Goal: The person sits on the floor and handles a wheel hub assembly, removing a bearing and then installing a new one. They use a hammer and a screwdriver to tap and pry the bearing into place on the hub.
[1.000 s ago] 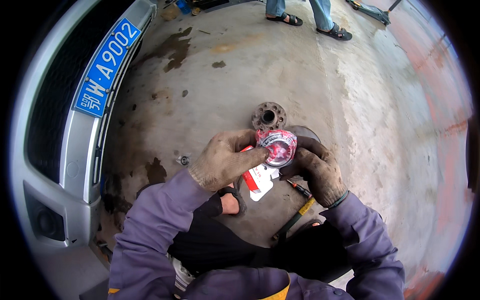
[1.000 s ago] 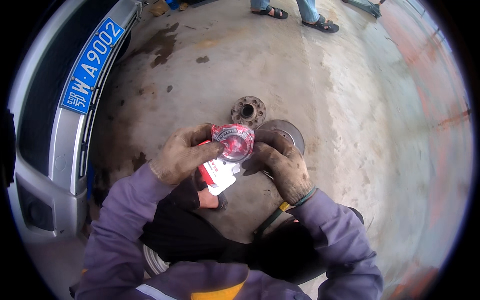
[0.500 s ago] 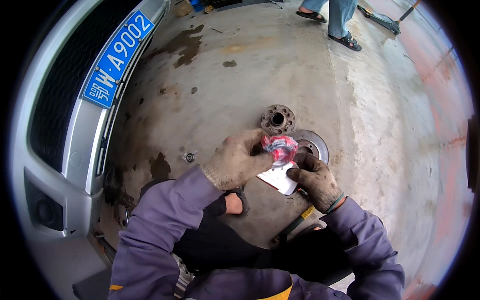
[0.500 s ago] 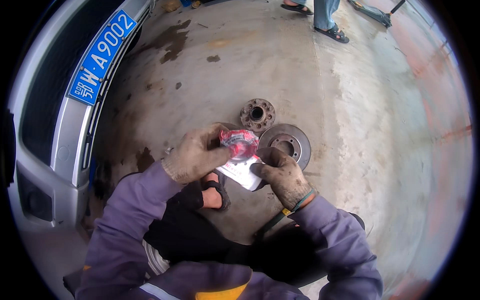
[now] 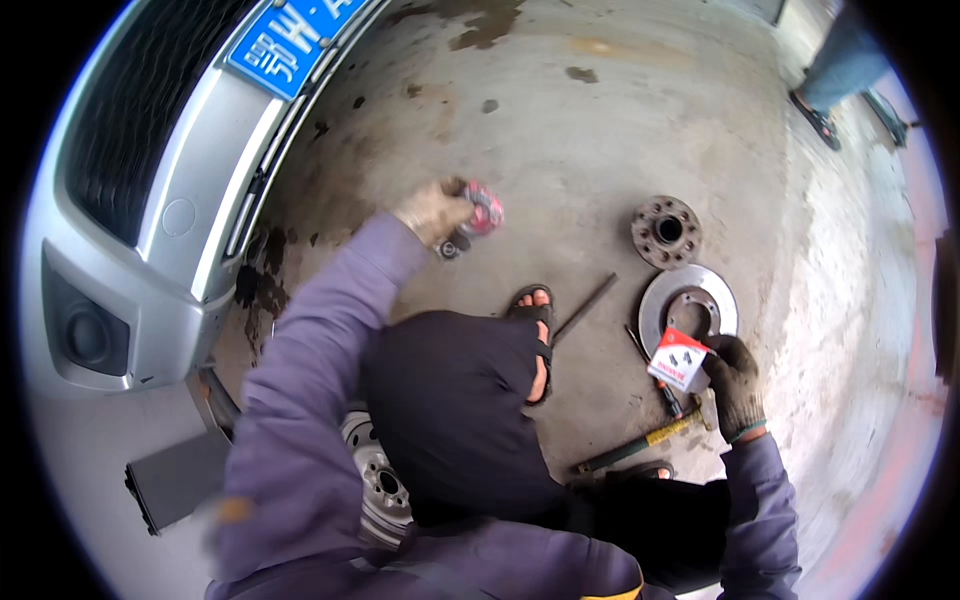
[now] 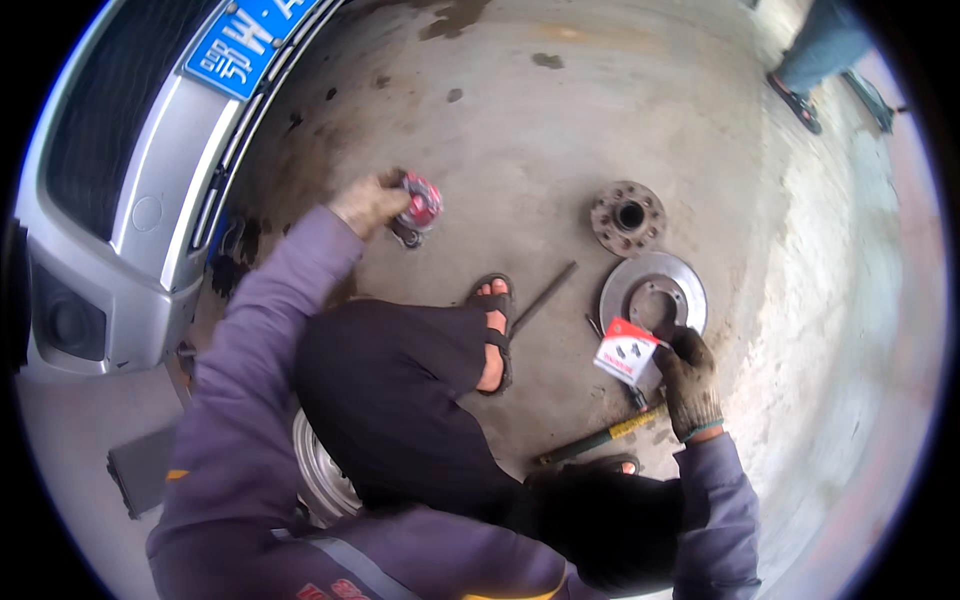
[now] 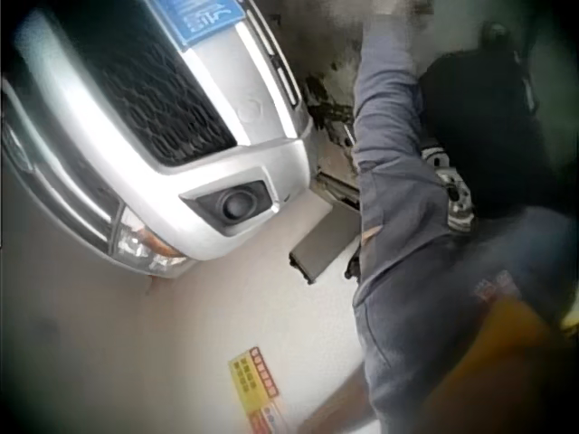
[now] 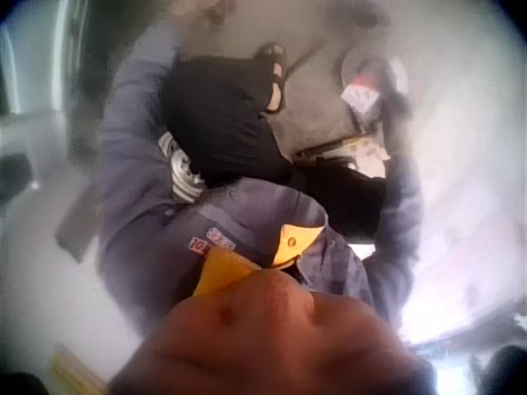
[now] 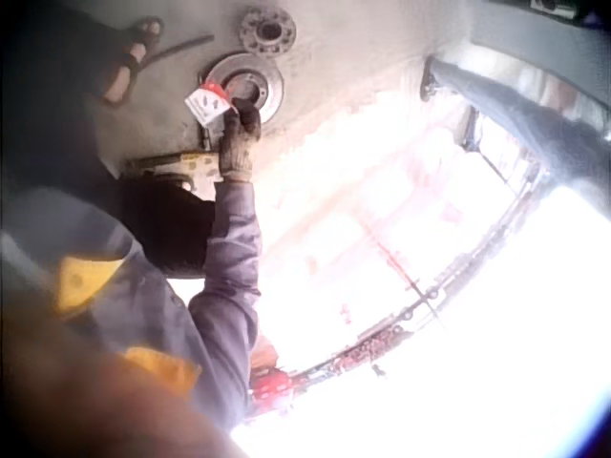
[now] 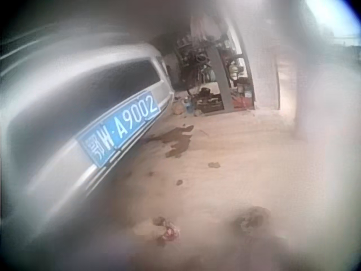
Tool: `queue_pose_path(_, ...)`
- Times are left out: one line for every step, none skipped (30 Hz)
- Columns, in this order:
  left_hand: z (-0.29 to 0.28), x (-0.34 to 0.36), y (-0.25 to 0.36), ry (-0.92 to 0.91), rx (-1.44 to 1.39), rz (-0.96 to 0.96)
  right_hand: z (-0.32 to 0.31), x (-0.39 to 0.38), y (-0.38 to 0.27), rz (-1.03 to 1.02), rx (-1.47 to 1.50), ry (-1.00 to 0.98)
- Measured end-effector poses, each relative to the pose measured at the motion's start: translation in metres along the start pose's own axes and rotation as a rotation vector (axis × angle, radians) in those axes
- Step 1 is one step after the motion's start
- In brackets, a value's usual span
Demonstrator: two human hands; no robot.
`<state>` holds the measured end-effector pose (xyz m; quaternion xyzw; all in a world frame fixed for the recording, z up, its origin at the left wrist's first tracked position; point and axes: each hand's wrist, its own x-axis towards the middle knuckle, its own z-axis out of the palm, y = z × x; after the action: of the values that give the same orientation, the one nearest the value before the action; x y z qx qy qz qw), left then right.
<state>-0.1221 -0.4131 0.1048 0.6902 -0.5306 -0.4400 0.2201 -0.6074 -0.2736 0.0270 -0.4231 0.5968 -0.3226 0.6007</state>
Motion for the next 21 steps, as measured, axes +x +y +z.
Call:
queue_pose_path(0.002,0.007,-0.055,0.032,-0.141,-0.166,0.007,0.010,0.010,0.053,-0.020,-0.029)
queue_pose_path(0.013,0.002,-0.090,0.107,-0.274,-0.267,0.007,0.023,0.030,0.168,0.031,-0.018)
queue_pose_path(0.031,0.007,-0.140,0.103,-0.466,-0.350,0.008,0.033,0.047,0.286,0.069,0.010)
queue_pose_path(0.048,0.005,-0.190,0.104,-0.652,-0.446,0.021,0.039,0.060,0.315,0.284,0.027)
queue_pose_path(0.070,0.003,-0.221,0.151,-0.761,-0.494,0.024,0.050,0.082,0.324,0.310,0.020)
queue_pose_path(0.078,-0.010,-0.241,0.223,-0.856,-0.558,0.050,0.064,0.076,0.332,0.327,0.000)
queue_pose_path(0.079,-0.018,-0.260,0.253,-0.899,-0.572,0.084,0.079,0.072,0.343,0.344,-0.022)
queue_pose_path(0.088,-0.019,-0.273,0.265,-0.949,-0.582,0.113,0.099,0.068,0.386,0.411,0.011)
queue_pose_path(0.087,-0.027,-0.286,0.301,-0.983,-0.599,0.150,0.120,0.057,0.411,0.360,-0.041)
queue_pose_path(0.091,-0.017,-0.292,0.355,-1.014,-0.630,0.178,0.147,0.066,0.371,0.301,-0.057)
queue_pose_path(0.090,-0.016,-0.297,0.319,-1.065,-0.564,0.212,0.170,0.073,0.324,0.264,-0.045)
queue_pose_path(0.083,-0.018,-0.296,0.285,-1.119,-0.498,0.247,0.194,0.073,0.317,0.016,-0.075)
queue_pose_path(0.084,-0.006,-0.282,0.230,-1.181,-0.408,0.268,0.219,0.096,0.284,0.134,-0.059)
queue_pose_path(0.082,0.007,-0.264,0.193,-1.194,-0.368,0.288,0.241,0.107,0.130,-0.092,-0.083)
queue_pose_path(0.078,0.006,-0.250,0.191,-1.195,-0.351,0.319,0.241,0.095,0.227,-0.128,-0.112)
queue_pose_path(0.070,0.004,-0.233,0.188,-1.206,-0.291,0.339,0.245,0.072,0.263,-0.112,-0.172)
queue_pose_path(0.070,0.009,-0.230,0.213,-1.137,-0.320,0.361,0.256,0.073,0.412,-0.048,-0.211)
queue_pose_path(0.072,0.014,-0.228,0.232,-1.071,-0.348,0.371,0.257,0.074,0.257,-0.372,-0.218)
queue_pose_path(0.073,0.018,-0.228,0.247,-1.006,-0.373,0.378,0.260,0.076,0.092,-0.692,-0.219)
queue_pose_path(0.071,0.024,-0.231,0.288,-0.945,-0.435,0.380,0.262,0.083,-0.075,-0.791,-0.191)
queue_pose_path(0.073,0.024,-0.241,0.301,-0.947,-0.455,0.374,0.264,0.089,-0.048,-0.751,-0.153)
